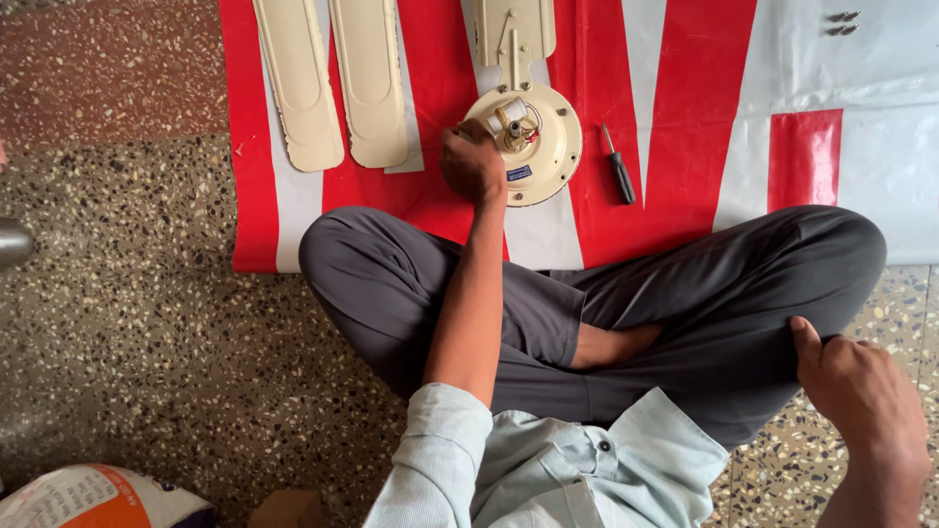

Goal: The person sits on the floor and assembles an electric fan by attaching blades to the central motor housing. They use a screwdriver to tighten the screws securing each blade to the hub.

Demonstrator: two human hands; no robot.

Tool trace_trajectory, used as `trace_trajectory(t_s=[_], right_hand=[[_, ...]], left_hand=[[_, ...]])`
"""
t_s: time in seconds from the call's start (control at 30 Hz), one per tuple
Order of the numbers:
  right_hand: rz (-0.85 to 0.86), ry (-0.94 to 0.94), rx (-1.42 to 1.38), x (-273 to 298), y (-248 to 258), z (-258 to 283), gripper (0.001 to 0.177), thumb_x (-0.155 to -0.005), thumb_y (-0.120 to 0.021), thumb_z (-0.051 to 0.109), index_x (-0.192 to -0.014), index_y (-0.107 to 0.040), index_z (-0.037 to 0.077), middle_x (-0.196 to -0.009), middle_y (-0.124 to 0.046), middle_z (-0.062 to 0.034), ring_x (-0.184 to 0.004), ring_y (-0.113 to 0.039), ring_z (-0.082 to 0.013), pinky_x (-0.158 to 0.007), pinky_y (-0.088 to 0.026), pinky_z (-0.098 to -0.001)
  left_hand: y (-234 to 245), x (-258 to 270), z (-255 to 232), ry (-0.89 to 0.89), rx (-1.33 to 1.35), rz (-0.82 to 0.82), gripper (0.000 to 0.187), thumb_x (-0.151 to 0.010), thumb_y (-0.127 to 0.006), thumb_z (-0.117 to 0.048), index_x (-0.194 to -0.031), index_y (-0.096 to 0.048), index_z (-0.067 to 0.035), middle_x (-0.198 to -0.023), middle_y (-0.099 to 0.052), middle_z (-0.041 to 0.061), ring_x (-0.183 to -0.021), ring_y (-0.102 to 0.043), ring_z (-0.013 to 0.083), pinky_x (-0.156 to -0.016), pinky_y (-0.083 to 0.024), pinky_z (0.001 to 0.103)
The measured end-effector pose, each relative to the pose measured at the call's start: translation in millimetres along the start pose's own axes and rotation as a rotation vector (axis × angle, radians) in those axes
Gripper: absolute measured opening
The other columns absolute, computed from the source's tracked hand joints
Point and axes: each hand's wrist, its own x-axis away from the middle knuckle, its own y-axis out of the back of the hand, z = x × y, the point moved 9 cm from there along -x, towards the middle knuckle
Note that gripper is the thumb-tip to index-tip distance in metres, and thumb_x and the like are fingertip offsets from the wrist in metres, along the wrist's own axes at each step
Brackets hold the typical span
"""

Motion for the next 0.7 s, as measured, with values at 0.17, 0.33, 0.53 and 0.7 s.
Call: trace_trajectory(t_s=[0.17,0.33,0.53,0.7], right_hand=[[0.082,-0.06,0.028,0,-2,-1,0.08,-0.113,-0.035,0.056,-0.08,-0.079,-0.002,-0.086,-0.077,-0.0294,-0.094,-0.075,-0.0449,-0.093,-0.057,-0.0537],[0.039,-0.013,0.024,2,-1,0,0.077,-0.11,-0.037,0.059,-0.088,-0.077,-0.003,-0.087,-0.076,-0.0295,-0.1,-0.074,-0.0452,-0.093,-0.057,-0.0535],[0.031,0.005,0.05,0,-9,-3,0.078,-0.109,-0.041,0.061,-0.086,-0.073,-0.006,-0.085,-0.073,-0.0293,-0.094,-0.073,-0.0441,-0.087,-0.058,-0.0527],[-0.046,0.151,0.124,-2,-16,-3,0.074,-0.11,-0.048,0.061,-0.081,-0.07,-0.003,-0.075,-0.071,-0.0263,-0.089,-0.072,-0.0419,-0.086,-0.059,-0.0504]], left_hand=[[-2,0,4,0.032,0.002,0.032,0.036,-0.096,-0.054,-0.033,-0.087,-0.067,0.0,-0.085,-0.075,0.021,-0.074,-0.073,0.0391,-0.065,-0.055,0.052],[-3,2,8,0.075,0.03,0.045,0.038,-0.096,-0.052,-0.034,-0.088,-0.068,0.0,-0.087,-0.075,0.021,-0.075,-0.073,0.0388,-0.066,-0.056,0.052],[-3,4,11,0.109,0.039,0.052,0.04,-0.095,-0.053,-0.036,-0.088,-0.067,0.001,-0.086,-0.075,0.021,-0.075,-0.073,0.0393,-0.066,-0.055,0.052],[-3,4,14,0.118,0.021,0.011,0.041,-0.093,-0.054,-0.037,-0.089,-0.069,0.001,-0.087,-0.075,0.022,-0.076,-0.072,0.041,-0.066,-0.055,0.053]])
